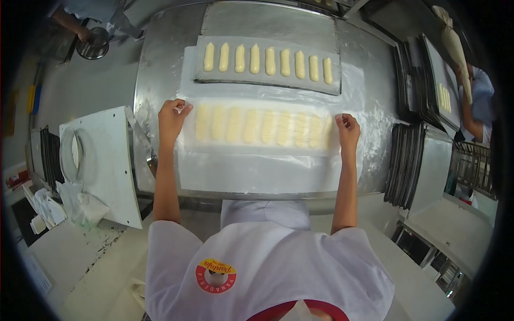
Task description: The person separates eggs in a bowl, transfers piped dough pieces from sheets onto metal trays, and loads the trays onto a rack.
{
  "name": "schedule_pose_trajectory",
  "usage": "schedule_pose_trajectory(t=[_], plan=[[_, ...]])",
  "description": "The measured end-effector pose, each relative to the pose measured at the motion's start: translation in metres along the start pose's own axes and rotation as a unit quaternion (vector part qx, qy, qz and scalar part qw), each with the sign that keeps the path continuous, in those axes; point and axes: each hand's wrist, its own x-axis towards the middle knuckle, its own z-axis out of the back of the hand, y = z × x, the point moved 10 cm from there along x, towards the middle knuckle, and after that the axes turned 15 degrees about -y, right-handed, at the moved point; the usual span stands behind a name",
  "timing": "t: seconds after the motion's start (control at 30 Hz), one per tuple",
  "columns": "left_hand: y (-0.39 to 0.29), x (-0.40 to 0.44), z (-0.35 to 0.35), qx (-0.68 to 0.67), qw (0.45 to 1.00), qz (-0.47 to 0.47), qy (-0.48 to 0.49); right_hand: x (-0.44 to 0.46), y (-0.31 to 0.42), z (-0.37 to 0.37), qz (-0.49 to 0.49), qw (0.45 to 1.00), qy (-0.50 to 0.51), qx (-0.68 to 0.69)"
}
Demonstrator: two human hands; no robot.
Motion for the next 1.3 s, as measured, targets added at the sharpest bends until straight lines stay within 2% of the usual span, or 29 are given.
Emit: schedule_pose_trajectory(t=[0.07,0.13,0.17,0.23,0.27,0.33,0.4,0.47,0.63,0.7,0.77,0.9,0.97,1.03,1.07,1.13,1.17,1.2,1.23,1.27,1.3], plan=[[0.008,0.004,-0.002,-0.027,1.0,0.003,-0.005,0.005,-0.014,-0.001,-0.025,1.0,0.01,0.012],[0.03,0.004,-0.006,-0.084,0.994,0.067,0.013,0.005,-0.031,-0.006,-0.062,0.996,0.05,0.03],[0.038,0.004,-0.005,-0.084,0.994,0.066,0.015,0.002,-0.027,-0.003,-0.064,0.996,0.049,0.029],[0.049,-0.004,-0.005,-0.14,0.985,0.093,0.041,-0.01,-0.016,0.008,-0.125,0.982,0.048,0.133],[0.045,-0.01,0.0,-0.14,0.985,0.093,0.044,-0.013,-0.01,0.017,-0.127,0.982,0.047,0.132],[0.021,-0.016,0.019,-0.159,0.98,0.087,0.078,-0.021,0.01,0.027,-0.108,0.974,0.083,0.183],[-0.011,-0.02,0.041,-0.111,0.984,0.088,0.105,-0.023,0.029,0.045,-0.107,0.973,0.091,0.185],[-0.021,-0.018,0.06,-0.154,0.971,0.142,0.116,-0.024,0.047,0.061,-0.096,0.972,0.096,0.19],[-0.079,0.028,0.076,-0.175,0.971,0.091,0.133,0.015,0.093,0.071,-0.098,0.955,0.111,0.259],[-0.09,0.062,0.06,-0.18,0.971,0.094,0.124,0.045,0.104,0.057,-0.062,0.956,0.113,0.262],[-0.108,0.104,0.035,-0.194,0.972,0.032,0.127,0.081,0.123,0.036,-0.021,0.959,0.117,0.258],[-0.109,0.198,-0.015,-0.218,0.97,0.061,0.09,0.161,0.159,-0.007,0.073,0.948,0.107,0.29],[-0.134,0.232,-0.028,-0.273,0.96,-0.03,0.049,0.199,0.164,-0.027,0.106,0.942,0.116,0.296],[-0.126,0.262,-0.06,-0.24,0.963,-0.094,0.077,0.227,0.162,-0.052,0.136,0.937,0.121,0.3],[-0.119,0.263,-0.07,-0.243,0.963,-0.094,0.072,0.237,0.154,-0.069,0.139,0.938,0.133,0.289],[-0.12,0.261,-0.1,-0.207,0.96,-0.153,0.11,0.25,0.12,-0.107,0.149,0.947,0.154,0.24],[-0.095,0.266,-0.125,-0.188,0.956,-0.198,0.109,0.255,0.099,-0.126,0.155,0.954,0.16,0.202],[-0.073,0.268,-0.144,-0.168,0.949,-0.242,0.111,0.247,0.09,-0.139,0.201,0.953,0.165,0.156],[-0.075,0.261,-0.147,-0.169,0.947,-0.249,0.112,0.238,0.083,-0.151,0.245,0.948,0.171,0.106],[-0.062,0.248,-0.15,-0.145,0.963,-0.204,0.099,0.23,0.078,-0.159,0.305,0.936,0.167,0.05],[-0.047,0.242,-0.154,-0.121,0.977,-0.156,0.086,0.227,0.081,-0.159,0.302,0.937,0.168,0.048]])
